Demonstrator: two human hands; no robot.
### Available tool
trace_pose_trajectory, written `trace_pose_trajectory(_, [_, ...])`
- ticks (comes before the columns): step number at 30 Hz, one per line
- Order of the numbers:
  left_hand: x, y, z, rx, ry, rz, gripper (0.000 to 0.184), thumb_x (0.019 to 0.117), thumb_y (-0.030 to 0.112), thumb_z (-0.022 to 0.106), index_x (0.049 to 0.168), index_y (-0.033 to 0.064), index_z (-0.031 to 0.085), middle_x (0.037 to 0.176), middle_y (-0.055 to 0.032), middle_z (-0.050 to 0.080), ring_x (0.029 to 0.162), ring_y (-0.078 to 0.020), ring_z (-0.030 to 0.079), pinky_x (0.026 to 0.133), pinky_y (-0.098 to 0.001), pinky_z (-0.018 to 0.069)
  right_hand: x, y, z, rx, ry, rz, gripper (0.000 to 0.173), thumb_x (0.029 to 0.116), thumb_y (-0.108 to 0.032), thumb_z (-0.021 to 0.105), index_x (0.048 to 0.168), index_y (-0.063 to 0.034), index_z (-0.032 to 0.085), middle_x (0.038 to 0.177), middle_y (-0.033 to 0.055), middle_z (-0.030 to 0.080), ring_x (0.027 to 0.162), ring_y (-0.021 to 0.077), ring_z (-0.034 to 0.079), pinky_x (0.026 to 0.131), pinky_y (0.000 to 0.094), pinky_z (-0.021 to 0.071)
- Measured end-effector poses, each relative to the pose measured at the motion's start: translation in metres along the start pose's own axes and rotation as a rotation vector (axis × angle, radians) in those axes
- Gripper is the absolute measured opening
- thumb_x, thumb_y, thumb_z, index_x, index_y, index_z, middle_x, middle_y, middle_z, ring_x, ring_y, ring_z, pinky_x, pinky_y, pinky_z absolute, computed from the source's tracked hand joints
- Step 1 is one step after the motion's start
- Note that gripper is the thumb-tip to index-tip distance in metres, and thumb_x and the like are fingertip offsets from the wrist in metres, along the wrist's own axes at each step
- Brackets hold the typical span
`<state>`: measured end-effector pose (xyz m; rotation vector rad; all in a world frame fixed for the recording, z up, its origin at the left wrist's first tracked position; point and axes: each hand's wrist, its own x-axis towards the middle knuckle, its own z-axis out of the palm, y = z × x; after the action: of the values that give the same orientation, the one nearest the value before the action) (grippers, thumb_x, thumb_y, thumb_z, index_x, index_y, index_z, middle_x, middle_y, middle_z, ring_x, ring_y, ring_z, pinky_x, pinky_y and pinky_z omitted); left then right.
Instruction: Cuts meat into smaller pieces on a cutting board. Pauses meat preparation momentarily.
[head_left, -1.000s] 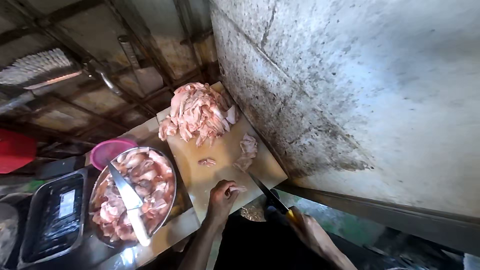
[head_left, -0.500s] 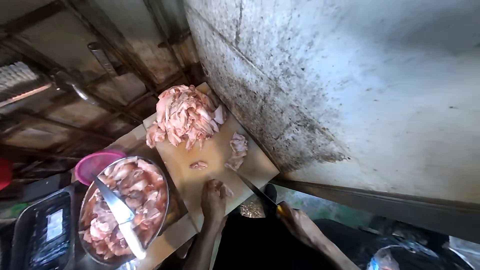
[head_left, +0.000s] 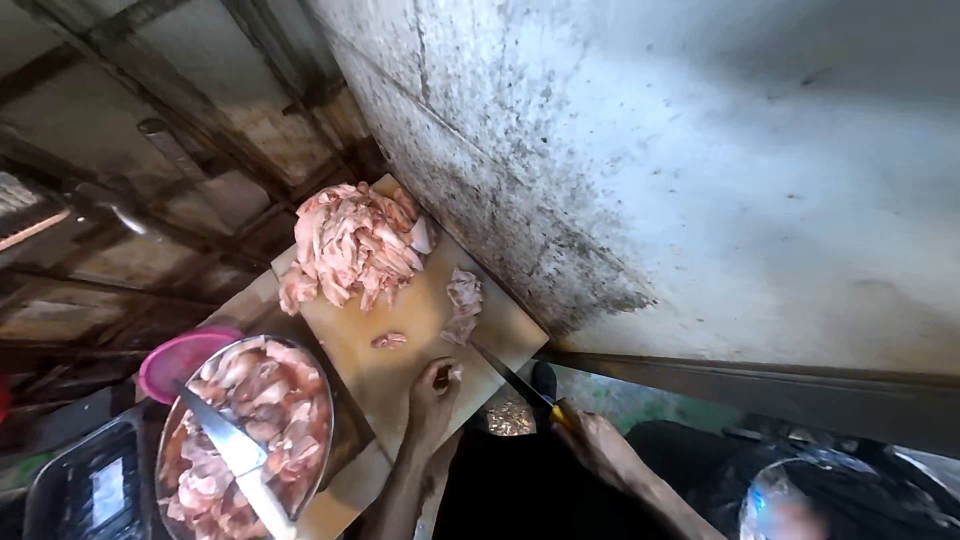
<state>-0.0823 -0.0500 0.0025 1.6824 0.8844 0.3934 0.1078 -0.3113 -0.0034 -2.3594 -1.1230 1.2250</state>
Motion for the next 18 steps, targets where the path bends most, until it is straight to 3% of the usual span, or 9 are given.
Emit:
trace_pose_trajectory(3, [-0.006,0.005,-0.01,-0.224,-0.019,-0.049,0.031,0.0938,0.002,0.065,0.125,0.0003,0.068,0.114,-0.012,0.075,0.098,-0.0232,0.073,0.086,-0.0388,0.0628,0.0,-0.002,0.001,0.02,-0.005,0.015,0.047,0.1032,-0.05,0.05,0.134,-0.0166,0.056,0.096,0.0142,0.072,0.09,0.0348,0.072,0.081,0.057,0.058])
trace_pose_trajectory(7, [-0.009,0.003,-0.01,-0.295,0.002,-0.078,0.029,0.0957,0.001,0.062,0.124,-0.0023,0.068,0.112,-0.0155,0.074,0.096,-0.0249,0.073,0.086,-0.039,0.0623,0.001,-0.01,0.002,0.023,-0.008,0.004,0.046,0.1034,-0.049,0.049,0.134,-0.0158,0.056,0.095,0.0152,0.072,0.09,0.0358,0.072,0.08,0.0577,0.0578])
trace_pose_trajectory(10, [-0.01,0.005,-0.009,-0.251,0.065,-0.085,0.026,0.0974,0.004,0.062,0.122,-0.0001,0.071,0.108,-0.0131,0.075,0.091,-0.0222,0.073,0.083,-0.0365,0.062,0.001,-0.017,0.003,0.032,-0.007,-0.005,0.045,0.1032,-0.049,0.05,0.133,-0.0157,0.057,0.094,0.015,0.071,0.089,0.0357,0.072,0.08,0.0573,0.0578])
trace_pose_trajectory(12, [-0.009,0.011,-0.008,-0.052,0.16,-0.005,0.024,0.0955,0.006,0.066,0.118,0.0045,0.074,0.105,-0.0066,0.076,0.088,-0.0148,0.074,0.079,-0.0314,0.064,0.003,-0.021,0.003,0.034,-0.01,-0.005,0.046,0.1035,-0.05,0.049,0.133,-0.0157,0.057,0.095,0.0149,0.072,0.09,0.0349,0.072,0.081,0.057,0.0578])
trace_pose_trajectory(14, [-0.007,0.009,-0.008,0.235,0.217,0.106,0.021,0.0942,0.011,0.07,0.114,0.0095,0.076,0.106,-0.0016,0.075,0.093,-0.0089,0.073,0.081,-0.0269,0.0643,0.004,-0.024,0.004,0.039,0.0,-0.006,0.046,0.1037,-0.05,0.048,0.133,-0.0155,0.057,0.096,0.0144,0.071,0.09,0.034,0.072,0.081,0.056,0.0579])
trace_pose_trajectory(16, [-0.006,-0.004,-0.006,0.537,0.162,0.135,0.02,0.0946,0.017,0.07,0.113,0.0163,0.078,0.113,0.0011,0.074,0.107,-0.0105,0.068,0.091,-0.0285,0.0599,0.005,-0.027,0.007,0.039,0.003,-0.003,0.046,0.1041,-0.049,0.048,0.134,-0.0152,0.056,0.096,0.0148,0.071,0.091,0.0344,0.072,0.081,0.056,0.0578])
trace_pose_trajectory(18, [-0.009,-0.023,-0.002,0.694,0.015,0.092,0.026,0.0951,0.016,0.068,0.119,0.0194,0.077,0.126,0.001,0.071,0.122,-0.0162,0.063,0.103,-0.0352,0.0546,0.006,-0.033,0.01,0.034,-0.007,0.02,0.047,0.1043,-0.049,0.048,0.135,-0.0145,0.056,0.097,0.0156,0.072,0.092,0.0354,0.072,0.082,0.0564,0.0578])
